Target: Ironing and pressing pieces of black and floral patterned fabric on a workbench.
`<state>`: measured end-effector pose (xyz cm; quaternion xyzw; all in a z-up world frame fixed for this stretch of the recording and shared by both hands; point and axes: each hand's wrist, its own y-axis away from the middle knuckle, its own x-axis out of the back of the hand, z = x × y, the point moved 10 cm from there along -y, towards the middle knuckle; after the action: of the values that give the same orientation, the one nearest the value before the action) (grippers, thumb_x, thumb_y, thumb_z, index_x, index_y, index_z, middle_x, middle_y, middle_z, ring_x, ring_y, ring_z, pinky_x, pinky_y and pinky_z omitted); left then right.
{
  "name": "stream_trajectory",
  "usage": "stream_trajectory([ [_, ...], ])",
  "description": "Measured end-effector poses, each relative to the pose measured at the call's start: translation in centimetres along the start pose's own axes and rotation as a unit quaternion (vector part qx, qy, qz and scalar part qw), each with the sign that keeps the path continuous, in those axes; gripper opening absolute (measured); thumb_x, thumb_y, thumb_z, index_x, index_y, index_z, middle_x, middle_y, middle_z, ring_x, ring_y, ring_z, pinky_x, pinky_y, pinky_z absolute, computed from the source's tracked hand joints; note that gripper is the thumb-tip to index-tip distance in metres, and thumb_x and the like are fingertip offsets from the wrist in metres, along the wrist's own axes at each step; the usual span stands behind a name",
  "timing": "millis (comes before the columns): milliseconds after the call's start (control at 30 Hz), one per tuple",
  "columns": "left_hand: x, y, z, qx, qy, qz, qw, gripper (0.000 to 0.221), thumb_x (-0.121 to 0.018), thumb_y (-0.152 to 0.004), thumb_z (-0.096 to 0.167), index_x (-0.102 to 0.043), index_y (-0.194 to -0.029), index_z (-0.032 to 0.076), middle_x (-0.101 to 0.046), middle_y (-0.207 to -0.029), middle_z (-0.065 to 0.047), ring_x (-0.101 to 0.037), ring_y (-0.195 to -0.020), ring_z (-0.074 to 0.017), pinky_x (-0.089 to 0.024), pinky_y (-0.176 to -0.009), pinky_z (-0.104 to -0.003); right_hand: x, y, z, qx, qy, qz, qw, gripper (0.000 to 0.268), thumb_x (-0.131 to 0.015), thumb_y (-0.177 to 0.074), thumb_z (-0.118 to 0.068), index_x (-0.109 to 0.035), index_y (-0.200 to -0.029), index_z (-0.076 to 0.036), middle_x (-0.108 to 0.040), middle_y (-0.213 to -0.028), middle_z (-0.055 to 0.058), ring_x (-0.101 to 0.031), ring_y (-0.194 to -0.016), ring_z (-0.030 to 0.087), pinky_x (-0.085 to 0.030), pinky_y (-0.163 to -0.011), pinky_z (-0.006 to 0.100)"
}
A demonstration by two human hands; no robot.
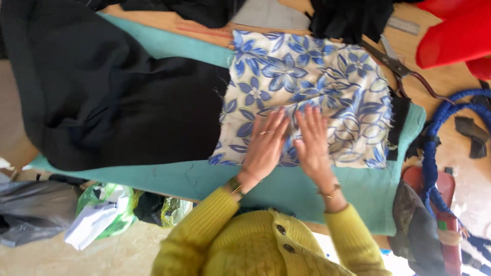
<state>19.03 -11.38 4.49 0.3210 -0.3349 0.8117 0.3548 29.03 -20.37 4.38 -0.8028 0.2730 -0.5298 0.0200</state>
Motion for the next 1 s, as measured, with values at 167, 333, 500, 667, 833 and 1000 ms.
stream_trajectory([
  [167,-5.6,0.2,-5.1,0.016,-0.148,-0.033,0.988,0.061,-0.046,-0.104,0.044,-0.039,-0.158,0.017,-0.022,-0.172,-0.002,-0.018,-0.16,-0.0226,-0.011,-0.13,-0.054,-6.9,0.1,1.9,0.032,0.14,-0.115,0.983,0.085,-0.053,-0.095,-0.06,-0.034,-0.164,-0.012,-0.028,-0.171,0.014,-0.016,-0.159,0.034,-0.004,-0.125,0.052],
  [333,-0.9,1.2,-10.0,0.09,-0.17,0.016,0.981,0.063,-0.04,-0.105,0.059,-0.035,-0.161,0.03,-0.02,-0.173,0.0,-0.016,-0.16,-0.0238,-0.012,-0.129,-0.054,-0.2,3.0,11.9,-0.157,0.198,-0.096,0.963,0.071,-0.047,-0.105,-0.053,-0.032,-0.167,-0.021,-0.02,-0.173,0.015,-0.014,-0.158,0.035,-0.007,-0.124,0.054],
  [500,1.6,1.8,-11.6,0.119,-0.225,-0.029,0.967,0.069,-0.032,-0.105,0.066,-0.03,-0.164,0.03,-0.022,-0.172,0.002,-0.02,-0.159,-0.0225,-0.012,-0.126,-0.058,5.2,5.2,15.2,-0.202,0.185,-0.072,0.959,0.075,-0.029,-0.108,-0.057,-0.029,-0.166,-0.008,-0.02,-0.171,0.023,-0.01,-0.157,0.042,-0.002,-0.122,0.061],
  [667,3.2,2.2,-11.0,0.142,-0.24,-0.019,0.96,0.075,-0.032,-0.103,0.07,-0.031,-0.164,0.026,-0.02,-0.172,-0.007,-0.016,-0.158,-0.0291,-0.011,-0.124,-0.064,12.1,8.9,13.3,-0.226,0.219,-0.058,0.947,0.076,-0.037,-0.107,-0.048,-0.024,-0.164,0.0,-0.018,-0.169,0.029,-0.011,-0.153,0.052,-0.009,-0.117,0.072],
  [833,-0.5,2.4,-6.4,0.024,-0.211,-0.067,0.975,0.078,-0.037,-0.103,0.071,-0.025,-0.165,0.026,-0.019,-0.172,-0.003,-0.023,-0.158,-0.0277,-0.016,-0.124,-0.065,24.4,19.9,15.1,-0.34,0.442,0.023,0.83,0.092,-0.083,-0.094,-0.039,-0.046,-0.162,0.012,-0.043,-0.15,0.044,-0.044,-0.127,0.063,-0.036,-0.095,0.07],
  [1000,-4.8,1.8,-2.1,-0.051,-0.193,-0.105,0.974,0.079,-0.044,-0.101,0.067,-0.027,-0.165,0.024,-0.016,-0.172,-0.002,-0.014,-0.159,-0.0251,-0.01,-0.126,-0.062,26.0,28.9,20.7,-0.572,0.16,-0.021,0.804,0.069,-0.069,-0.093,-0.045,-0.044,-0.144,-0.007,-0.068,-0.12,0.021,-0.049,-0.119,0.039,-0.033,-0.098,0.053],
])
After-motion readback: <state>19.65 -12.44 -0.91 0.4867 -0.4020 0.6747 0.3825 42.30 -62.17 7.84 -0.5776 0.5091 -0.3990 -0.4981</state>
